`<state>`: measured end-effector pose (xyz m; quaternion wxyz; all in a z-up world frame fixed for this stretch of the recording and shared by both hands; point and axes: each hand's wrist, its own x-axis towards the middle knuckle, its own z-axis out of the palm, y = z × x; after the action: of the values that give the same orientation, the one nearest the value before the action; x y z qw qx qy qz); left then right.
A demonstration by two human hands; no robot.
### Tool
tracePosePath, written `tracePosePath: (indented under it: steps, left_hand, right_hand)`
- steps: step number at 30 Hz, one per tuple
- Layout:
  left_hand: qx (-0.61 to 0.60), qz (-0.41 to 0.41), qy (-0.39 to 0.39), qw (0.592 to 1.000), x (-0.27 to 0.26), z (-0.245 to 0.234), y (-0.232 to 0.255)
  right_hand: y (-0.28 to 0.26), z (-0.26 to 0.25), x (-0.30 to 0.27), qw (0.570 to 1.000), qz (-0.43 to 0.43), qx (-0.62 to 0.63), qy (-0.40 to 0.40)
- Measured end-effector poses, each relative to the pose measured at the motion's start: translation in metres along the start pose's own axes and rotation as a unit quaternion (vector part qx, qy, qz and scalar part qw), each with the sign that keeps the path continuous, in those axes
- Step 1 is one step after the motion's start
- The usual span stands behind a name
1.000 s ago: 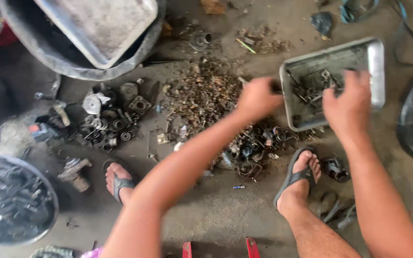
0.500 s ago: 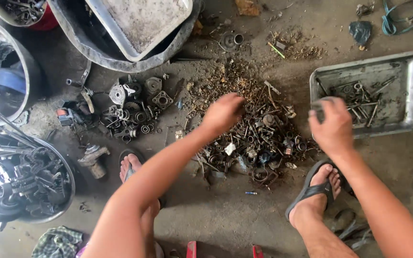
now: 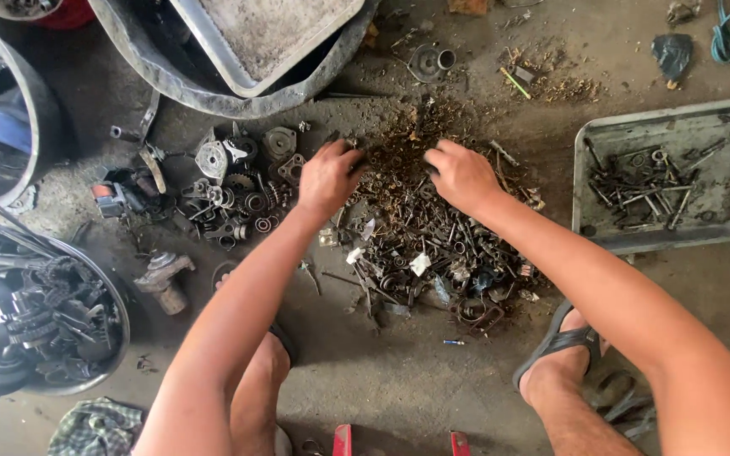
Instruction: The person sits on the floor and sorts through a large pile of mixed metal parts and debris. They pick up various items, including bolts, springs, and gears, and place selected pieces into a metal tray to the right.
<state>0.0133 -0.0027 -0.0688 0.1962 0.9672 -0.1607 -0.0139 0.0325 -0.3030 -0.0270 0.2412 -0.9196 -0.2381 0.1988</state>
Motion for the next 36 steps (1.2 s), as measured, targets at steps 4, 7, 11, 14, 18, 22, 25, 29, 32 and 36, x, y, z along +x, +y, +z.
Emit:
tracePosePath:
  steps: [4,7,11,14,18,22,25,29,32,36]
  left_hand:
    - [0.007,-0.008,-0.072,0.997,0.013,-0.003,0.022]
    - [0.032,-0.005,-0.092,0.995,0.018,-0.012,0.027]
    - [0.045,-0.034,-0.176,0.983,0.026,-0.024,0.037]
    - [0.033,-0.044,-0.191,0.980,0.026,-0.004,0.024]
    - [0.001,-0.025,-0.192,0.981,0.020,0.001,0.009]
    - [-0.134,-0.055,-0.116,0.983,0.020,-0.018,0.007]
    - [-0.284,-0.206,0.018,0.936,0.031,-0.065,0.018]
    - [-0.567,-0.352,0.044,0.743,0.028,-0.080,0.009]
    - [-0.688,-0.395,0.027,0.608,0.016,-0.078,0.002]
    - [-0.692,-0.434,-0.019,0.577,0.001,-0.061,-0.005]
  right_hand:
    - [-0.003,0.010,0.017,1.000,-0.021,0.004,0.000]
    - [0.006,0.029,0.020,0.994,-0.063,-0.087,0.019]
    - [-0.003,0.019,0.016,0.993,-0.057,-0.101,-0.029]
    - [0.000,0.011,0.015,1.000,-0.002,0.029,-0.006]
    - [-0.009,-0.002,0.016,0.919,0.182,0.343,0.073]
    - [-0.014,-0.019,0.028,0.895,0.182,0.404,0.052]
    - [-0.012,-0.013,0.040,0.973,0.025,0.216,0.082]
    - [0.007,0.022,0.056,0.997,-0.069,-0.022,0.021]
    - [0.004,0.020,0.054,0.999,-0.043,0.000,-0.007]
    - [-0.008,0.019,0.047,0.942,0.100,0.316,0.044]
